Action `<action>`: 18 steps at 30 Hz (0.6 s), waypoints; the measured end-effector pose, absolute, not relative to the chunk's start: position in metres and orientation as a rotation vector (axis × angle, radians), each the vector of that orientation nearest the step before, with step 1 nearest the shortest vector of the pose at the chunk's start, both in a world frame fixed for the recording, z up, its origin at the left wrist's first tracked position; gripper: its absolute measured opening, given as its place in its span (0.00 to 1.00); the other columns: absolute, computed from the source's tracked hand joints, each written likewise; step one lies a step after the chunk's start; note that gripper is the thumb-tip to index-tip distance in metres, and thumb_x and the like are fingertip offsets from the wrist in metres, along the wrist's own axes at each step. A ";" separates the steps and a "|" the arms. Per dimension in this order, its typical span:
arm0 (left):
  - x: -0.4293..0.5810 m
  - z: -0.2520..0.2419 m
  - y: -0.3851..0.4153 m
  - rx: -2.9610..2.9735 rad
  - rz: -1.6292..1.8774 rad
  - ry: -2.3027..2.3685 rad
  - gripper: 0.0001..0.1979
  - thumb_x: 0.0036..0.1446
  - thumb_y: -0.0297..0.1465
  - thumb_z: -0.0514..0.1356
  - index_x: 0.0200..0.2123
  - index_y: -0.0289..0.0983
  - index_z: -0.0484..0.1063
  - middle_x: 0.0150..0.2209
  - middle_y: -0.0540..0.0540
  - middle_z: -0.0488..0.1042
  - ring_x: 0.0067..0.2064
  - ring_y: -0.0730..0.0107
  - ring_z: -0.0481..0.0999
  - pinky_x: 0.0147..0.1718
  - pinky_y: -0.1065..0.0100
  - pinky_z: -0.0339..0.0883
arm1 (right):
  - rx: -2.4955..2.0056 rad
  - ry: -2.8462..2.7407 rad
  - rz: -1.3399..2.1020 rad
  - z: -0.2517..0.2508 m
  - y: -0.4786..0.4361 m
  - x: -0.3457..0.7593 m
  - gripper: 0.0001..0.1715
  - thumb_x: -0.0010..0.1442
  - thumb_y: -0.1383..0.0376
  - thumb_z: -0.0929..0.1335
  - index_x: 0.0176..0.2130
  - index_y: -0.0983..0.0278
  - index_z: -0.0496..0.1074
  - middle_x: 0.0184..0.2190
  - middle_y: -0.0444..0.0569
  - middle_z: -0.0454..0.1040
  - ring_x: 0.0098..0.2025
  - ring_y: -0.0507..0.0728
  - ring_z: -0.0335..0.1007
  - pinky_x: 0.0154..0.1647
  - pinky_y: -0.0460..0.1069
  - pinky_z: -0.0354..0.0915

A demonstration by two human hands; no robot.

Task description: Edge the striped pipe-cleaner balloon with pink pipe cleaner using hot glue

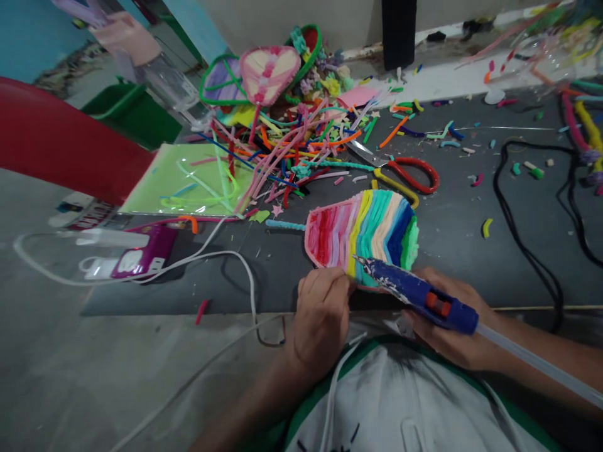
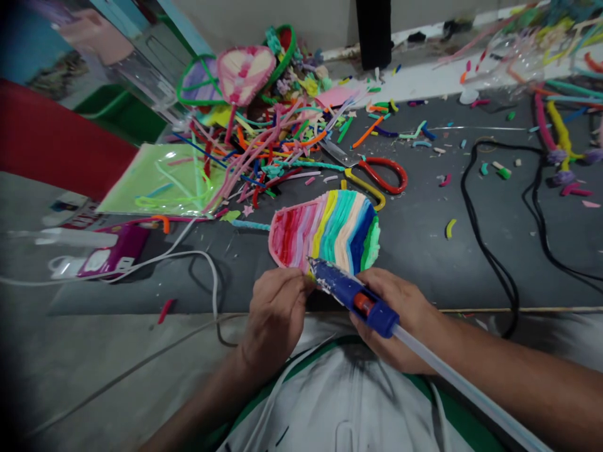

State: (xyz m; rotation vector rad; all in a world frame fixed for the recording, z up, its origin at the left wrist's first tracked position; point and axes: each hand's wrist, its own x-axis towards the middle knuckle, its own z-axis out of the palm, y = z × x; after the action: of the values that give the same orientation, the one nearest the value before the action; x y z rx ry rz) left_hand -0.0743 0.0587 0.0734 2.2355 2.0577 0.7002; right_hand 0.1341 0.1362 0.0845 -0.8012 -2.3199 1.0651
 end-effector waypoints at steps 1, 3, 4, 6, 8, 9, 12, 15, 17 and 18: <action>-0.074 0.075 0.059 2.217 0.686 2.058 0.07 0.57 0.24 0.54 0.32 0.35 0.71 0.34 0.43 0.73 0.40 0.63 0.69 0.41 0.63 0.60 | -0.803 -2.329 1.081 0.085 0.136 0.135 0.14 0.55 0.67 0.65 0.44 0.60 0.64 0.33 0.47 0.72 0.34 0.55 0.71 0.36 0.48 0.69; -0.073 0.077 0.059 2.195 0.675 2.059 0.07 0.57 0.24 0.53 0.31 0.35 0.71 0.34 0.43 0.73 0.39 0.63 0.69 0.40 0.62 0.60 | -0.817 -2.356 1.099 0.086 0.136 0.135 0.13 0.56 0.67 0.65 0.43 0.59 0.65 0.34 0.48 0.72 0.34 0.55 0.71 0.36 0.48 0.69; -0.073 0.077 0.059 2.189 0.682 2.057 0.07 0.57 0.23 0.53 0.31 0.35 0.71 0.34 0.43 0.73 0.39 0.63 0.69 0.40 0.62 0.60 | -0.818 -2.365 1.092 0.086 0.136 0.135 0.13 0.56 0.66 0.65 0.43 0.59 0.66 0.34 0.47 0.72 0.35 0.55 0.72 0.36 0.48 0.68; -0.073 0.075 0.059 2.200 0.719 2.049 0.06 0.57 0.23 0.54 0.33 0.35 0.71 0.36 0.44 0.73 0.40 0.63 0.69 0.41 0.62 0.60 | -0.821 -2.355 1.050 0.084 0.135 0.133 0.12 0.55 0.67 0.65 0.42 0.59 0.67 0.33 0.46 0.71 0.34 0.54 0.71 0.36 0.47 0.68; -0.074 0.073 0.059 2.224 0.759 2.046 0.06 0.57 0.23 0.54 0.33 0.35 0.70 0.37 0.43 0.73 0.42 0.63 0.69 0.42 0.62 0.60 | -0.821 -2.334 1.003 0.081 0.135 0.132 0.12 0.56 0.68 0.65 0.42 0.60 0.67 0.32 0.45 0.71 0.33 0.53 0.71 0.36 0.47 0.68; -0.074 0.072 0.059 2.230 0.773 2.048 0.06 0.57 0.23 0.54 0.33 0.35 0.70 0.37 0.43 0.73 0.42 0.63 0.69 0.42 0.62 0.60 | -0.815 -2.333 0.986 0.080 0.135 0.132 0.11 0.56 0.67 0.65 0.42 0.60 0.66 0.32 0.45 0.70 0.33 0.52 0.70 0.36 0.47 0.68; -0.074 0.072 0.058 2.203 0.763 2.053 0.05 0.58 0.24 0.54 0.33 0.35 0.70 0.38 0.43 0.73 0.42 0.63 0.69 0.42 0.62 0.60 | -0.808 -2.351 0.954 0.079 0.134 0.133 0.09 0.57 0.67 0.65 0.40 0.61 0.66 0.33 0.46 0.71 0.33 0.53 0.70 0.35 0.47 0.68; -0.073 0.074 0.058 2.167 0.745 2.053 0.05 0.58 0.24 0.54 0.31 0.36 0.69 0.37 0.44 0.73 0.41 0.63 0.69 0.42 0.62 0.60 | -0.803 -2.373 0.967 0.080 0.134 0.135 0.08 0.58 0.67 0.64 0.41 0.61 0.67 0.33 0.47 0.71 0.34 0.53 0.70 0.35 0.48 0.68; -0.073 0.075 0.058 2.159 0.745 2.046 0.06 0.57 0.24 0.55 0.31 0.36 0.70 0.36 0.45 0.73 0.40 0.63 0.69 0.41 0.62 0.60 | -0.809 -2.389 0.962 0.079 0.134 0.136 0.10 0.58 0.66 0.64 0.42 0.62 0.67 0.33 0.48 0.71 0.34 0.54 0.70 0.35 0.48 0.68; -0.073 0.075 0.058 2.160 0.754 2.046 0.05 0.57 0.24 0.55 0.31 0.36 0.70 0.36 0.45 0.73 0.40 0.63 0.69 0.41 0.62 0.60 | -0.816 -2.394 0.952 0.079 0.134 0.136 0.10 0.58 0.65 0.64 0.43 0.62 0.67 0.34 0.48 0.71 0.34 0.54 0.70 0.35 0.49 0.68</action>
State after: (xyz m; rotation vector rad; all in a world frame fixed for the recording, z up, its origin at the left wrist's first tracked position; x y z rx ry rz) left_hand -0.0731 0.0581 0.0746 2.1602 2.0460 0.7536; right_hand 0.1359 0.1336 0.0787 -0.8162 -2.3941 0.9517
